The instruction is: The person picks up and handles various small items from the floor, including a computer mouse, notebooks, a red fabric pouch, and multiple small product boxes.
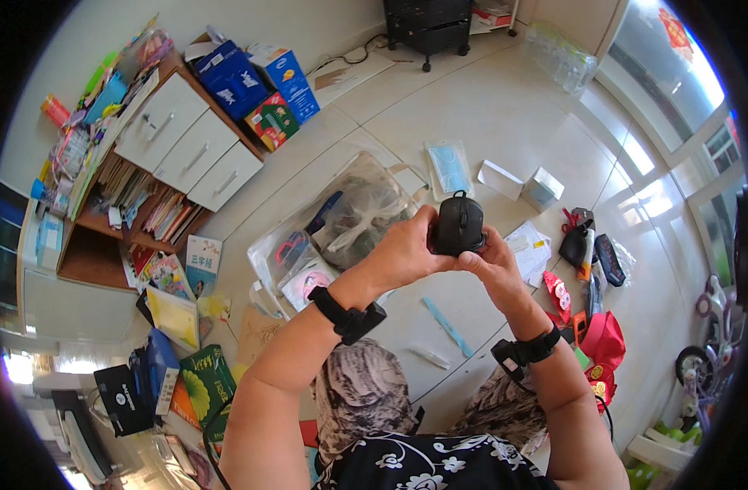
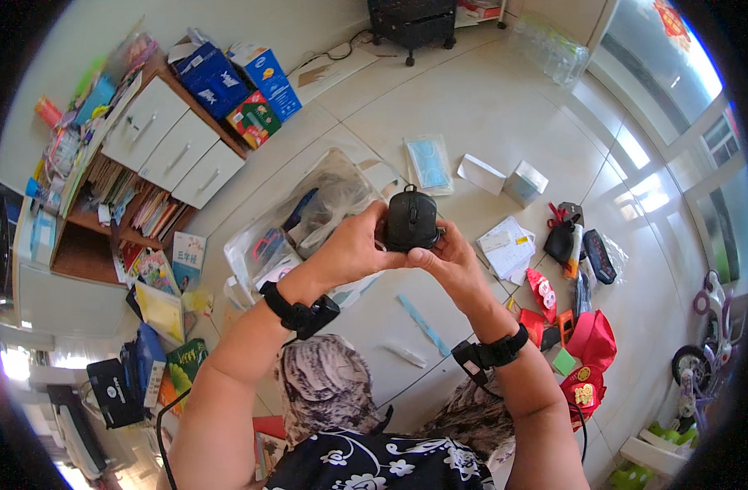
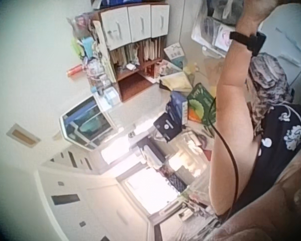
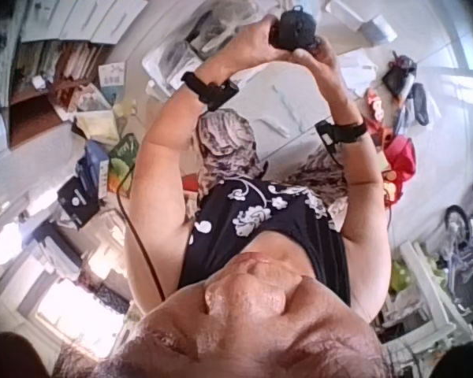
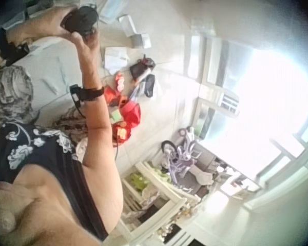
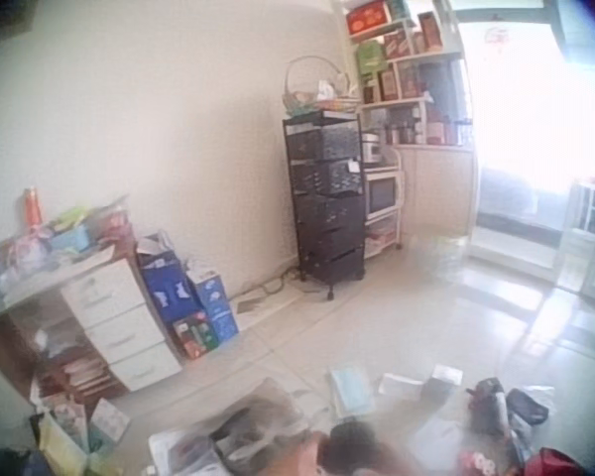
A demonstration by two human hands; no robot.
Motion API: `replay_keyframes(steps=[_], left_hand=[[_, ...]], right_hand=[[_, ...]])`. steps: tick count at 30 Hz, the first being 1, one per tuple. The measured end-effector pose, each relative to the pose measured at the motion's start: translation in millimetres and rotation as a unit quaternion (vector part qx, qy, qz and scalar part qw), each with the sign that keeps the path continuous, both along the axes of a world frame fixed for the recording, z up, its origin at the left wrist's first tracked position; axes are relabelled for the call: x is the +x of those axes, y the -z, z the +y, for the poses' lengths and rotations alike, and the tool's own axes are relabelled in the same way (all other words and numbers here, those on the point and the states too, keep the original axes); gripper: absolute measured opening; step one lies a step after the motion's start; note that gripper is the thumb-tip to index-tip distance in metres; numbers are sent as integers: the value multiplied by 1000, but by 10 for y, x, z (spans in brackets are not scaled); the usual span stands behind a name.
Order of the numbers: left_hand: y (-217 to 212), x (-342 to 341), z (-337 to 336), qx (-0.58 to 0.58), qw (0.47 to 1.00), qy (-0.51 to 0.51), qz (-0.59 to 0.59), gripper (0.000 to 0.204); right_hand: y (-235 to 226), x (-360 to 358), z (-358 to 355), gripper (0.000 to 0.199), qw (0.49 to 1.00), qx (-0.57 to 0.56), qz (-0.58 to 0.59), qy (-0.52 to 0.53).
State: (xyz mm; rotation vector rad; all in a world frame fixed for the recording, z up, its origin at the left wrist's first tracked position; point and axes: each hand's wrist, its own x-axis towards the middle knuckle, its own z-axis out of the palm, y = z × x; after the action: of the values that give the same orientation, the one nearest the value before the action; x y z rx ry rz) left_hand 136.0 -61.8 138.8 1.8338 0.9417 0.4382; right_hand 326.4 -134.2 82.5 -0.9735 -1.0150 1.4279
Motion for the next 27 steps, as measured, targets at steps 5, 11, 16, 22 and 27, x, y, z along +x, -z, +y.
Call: replay_keyframes(steps=[5,11,16,22,27], left_hand=[[471,-900,-100,-101,972,-176,-121,51],[1326,-1397,-500,-47,947,-316,-28,37],[1562,-1358,-519,-24,960,-277,0,35],[1668,-1313,-509,6,978,-190,88,37],[1722,-1329,-503,28,979,-182,91,36]], right_hand=[[-8,-249,122,58,996,-34,-80,-34],[33,-805,668,66,901,0,-424,-87],[450,-1337,1006,67,660,15,-696,-280],[1119,-1580,1021,42,592,79,-717,-360],[1155,-1337,1034,33,649,192,-697,-237]])
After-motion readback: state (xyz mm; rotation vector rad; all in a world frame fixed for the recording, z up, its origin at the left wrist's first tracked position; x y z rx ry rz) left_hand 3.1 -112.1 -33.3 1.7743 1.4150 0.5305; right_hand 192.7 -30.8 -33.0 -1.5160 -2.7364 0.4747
